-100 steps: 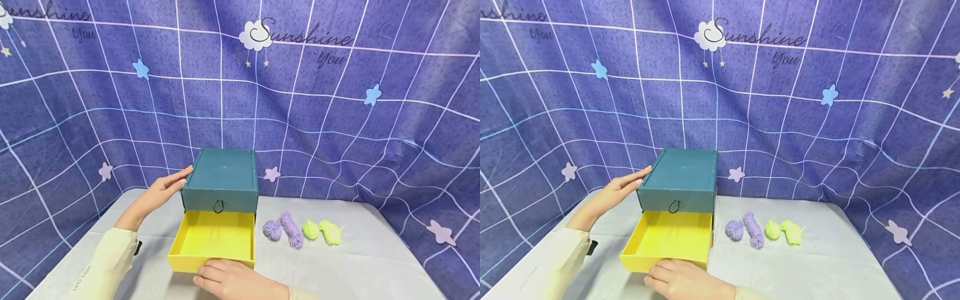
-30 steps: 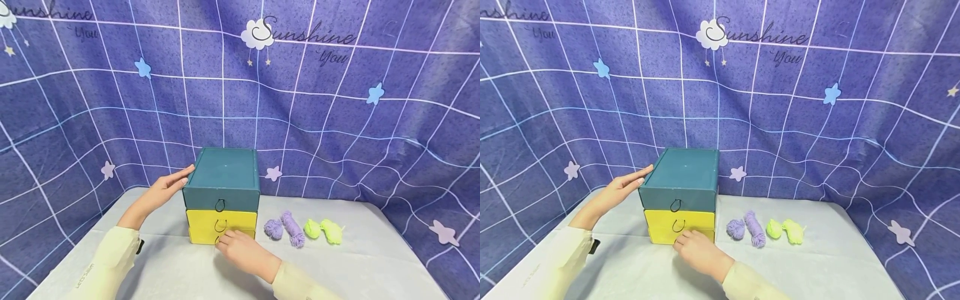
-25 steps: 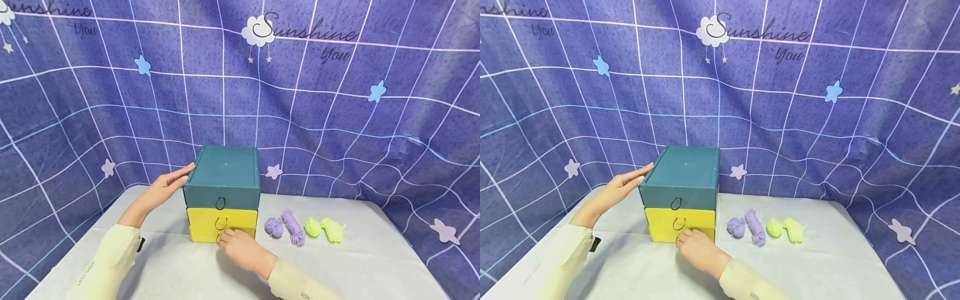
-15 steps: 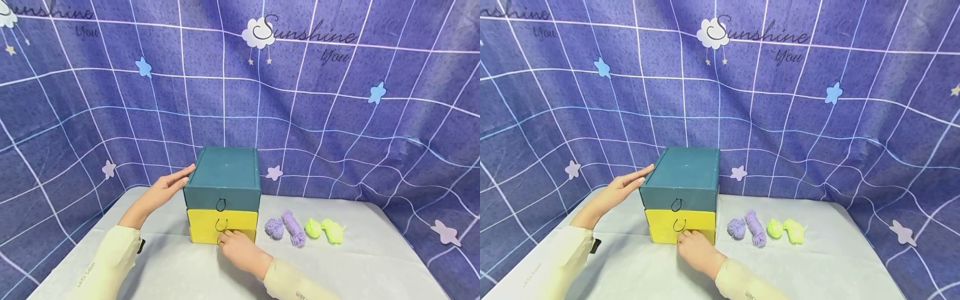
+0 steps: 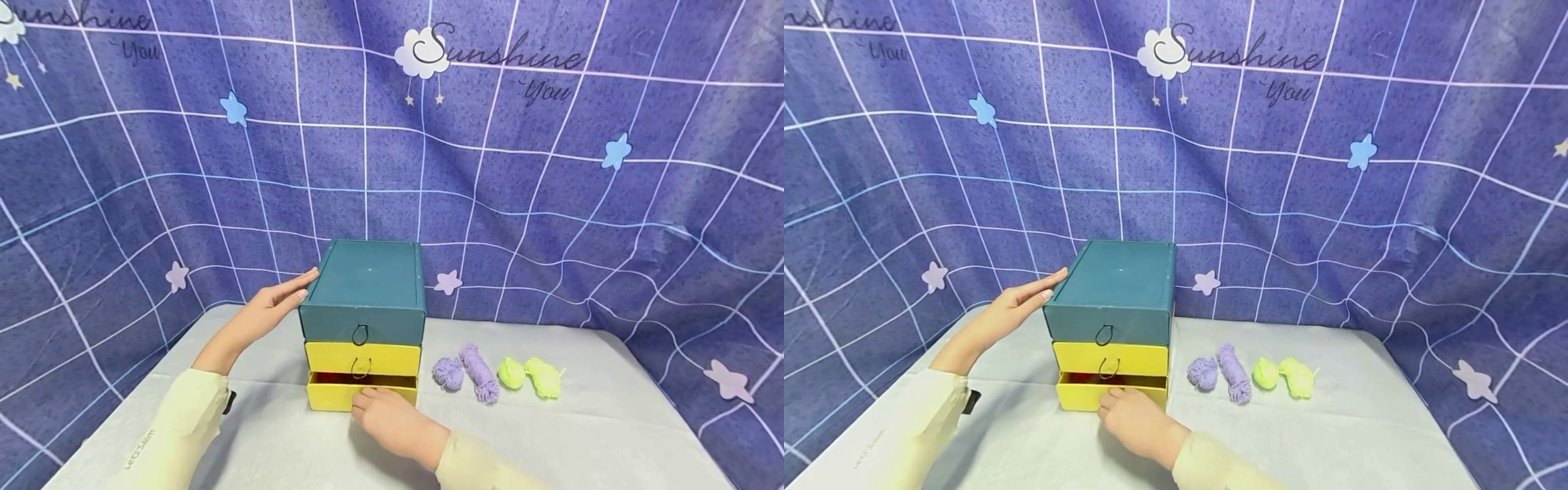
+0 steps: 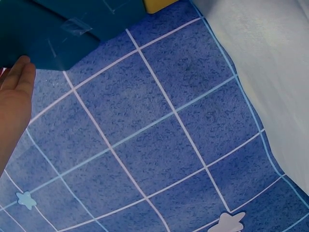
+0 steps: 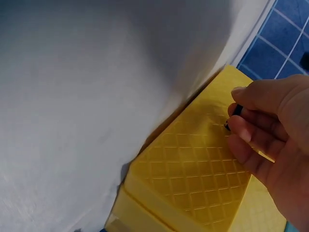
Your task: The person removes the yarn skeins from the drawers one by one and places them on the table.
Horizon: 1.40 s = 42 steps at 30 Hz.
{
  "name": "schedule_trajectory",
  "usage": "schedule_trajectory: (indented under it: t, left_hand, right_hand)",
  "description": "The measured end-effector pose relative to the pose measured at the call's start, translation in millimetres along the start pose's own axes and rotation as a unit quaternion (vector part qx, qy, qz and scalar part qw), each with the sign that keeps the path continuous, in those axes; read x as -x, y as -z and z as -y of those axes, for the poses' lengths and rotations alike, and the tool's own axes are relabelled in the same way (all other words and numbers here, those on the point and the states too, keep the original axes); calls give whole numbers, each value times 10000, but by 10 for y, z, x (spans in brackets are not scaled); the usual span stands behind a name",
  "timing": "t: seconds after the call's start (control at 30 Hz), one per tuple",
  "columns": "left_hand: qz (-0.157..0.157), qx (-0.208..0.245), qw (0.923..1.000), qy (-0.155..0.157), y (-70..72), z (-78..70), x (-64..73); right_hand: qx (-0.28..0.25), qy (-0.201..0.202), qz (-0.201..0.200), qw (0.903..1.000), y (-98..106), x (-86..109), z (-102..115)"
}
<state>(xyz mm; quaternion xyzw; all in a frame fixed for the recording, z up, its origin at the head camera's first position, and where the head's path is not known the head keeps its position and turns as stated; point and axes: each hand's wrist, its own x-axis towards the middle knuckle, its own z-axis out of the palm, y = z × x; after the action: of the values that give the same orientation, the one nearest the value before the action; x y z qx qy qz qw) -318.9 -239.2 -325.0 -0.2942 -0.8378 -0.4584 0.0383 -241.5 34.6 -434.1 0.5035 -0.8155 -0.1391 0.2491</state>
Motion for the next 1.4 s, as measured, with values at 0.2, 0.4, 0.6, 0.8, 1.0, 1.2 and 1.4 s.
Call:
schedule_trajectory:
  t: [0.2, 0.4, 0.6, 0.8, 1.0, 1.2, 1.4]
  left_hand:
    - [-28, -22, 10000, 7, 7, -14, -6]
    - [-19, 22, 10000, 61, 10, -17, 0]
    - [-7, 68, 9999, 127, 5, -22, 21]
    - [-29, -3, 9999, 107, -2, -27, 22]
    - [-16, 57, 10000, 78, -7, -40, 18]
    - [-36, 29, 10000, 62, -7, -32, 7]
    - [-5, 9, 9999, 134, -16, -24, 24]
  right_hand:
    - [9, 281, -191, 9994, 87, 44, 95]
    - [-101, 593, -172, 9980, 208, 82, 200]
    - [-585, 935, 277, 9935, 290, 109, 291]
    - [-704, 1109, 432, 9904, 320, 124, 342]
    - [-892, 1138, 382, 9888, 342, 131, 373]
    - [-1425, 1045, 832, 9807, 394, 109, 409]
    - [-1941, 992, 1069, 9701, 437, 87, 417]
